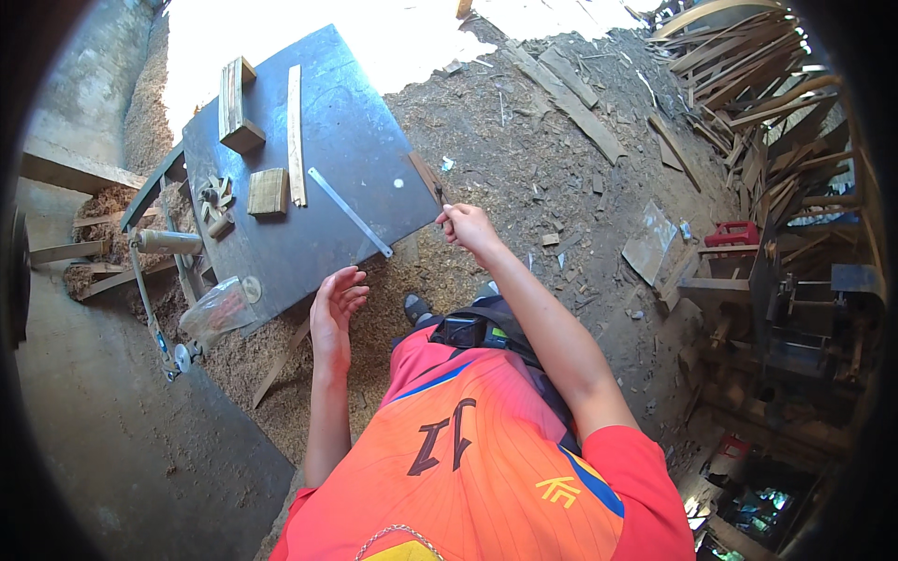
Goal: Cutting a small piece of wood with a coping saw after securing it with a C-clamp.
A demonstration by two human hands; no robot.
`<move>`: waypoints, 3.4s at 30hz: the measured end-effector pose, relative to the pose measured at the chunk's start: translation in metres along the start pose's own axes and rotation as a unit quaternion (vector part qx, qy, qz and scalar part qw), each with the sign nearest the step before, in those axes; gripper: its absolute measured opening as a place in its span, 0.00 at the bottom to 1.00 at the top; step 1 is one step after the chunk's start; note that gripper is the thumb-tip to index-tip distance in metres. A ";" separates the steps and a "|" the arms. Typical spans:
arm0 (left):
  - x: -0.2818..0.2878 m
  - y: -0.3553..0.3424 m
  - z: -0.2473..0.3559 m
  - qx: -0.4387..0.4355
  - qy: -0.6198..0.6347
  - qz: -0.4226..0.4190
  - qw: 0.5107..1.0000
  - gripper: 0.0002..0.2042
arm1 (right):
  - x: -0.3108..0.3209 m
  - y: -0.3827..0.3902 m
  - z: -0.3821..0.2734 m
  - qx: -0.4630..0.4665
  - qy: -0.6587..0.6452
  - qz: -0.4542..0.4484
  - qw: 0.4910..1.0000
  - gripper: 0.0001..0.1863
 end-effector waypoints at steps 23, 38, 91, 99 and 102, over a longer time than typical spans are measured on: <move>-0.056 -0.023 -0.032 0.044 -0.076 -0.121 0.989 0.23 | -0.022 -0.026 0.029 -0.018 -0.009 -0.034 0.999 0.18; -0.056 -0.036 -0.034 0.049 -0.102 -0.133 0.985 0.23 | -0.001 -0.022 0.042 0.031 0.172 -0.081 0.981 0.18; -0.129 -0.102 0.008 -0.087 -0.500 0.162 0.846 0.18 | 0.219 -0.148 0.081 0.032 0.222 -0.142 0.964 0.16; -0.102 -0.249 -0.033 -0.190 -0.582 0.027 0.790 0.15 | 0.164 -0.118 0.042 0.024 0.310 -0.104 0.945 0.19; -0.124 -0.296 -0.062 -0.247 -0.579 -0.028 0.776 0.14 | 0.128 -0.119 0.022 0.023 0.343 -0.110 0.933 0.20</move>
Point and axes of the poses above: each hand's wrist, its own y-axis away from the middle knuckle, its own x-axis out of the back of the hand, z = x × y, the point moved 5 cm from there along -y, towards the middle knuckle, and after that the axes turned 4 degrees about -x, right-handed, at the moved point
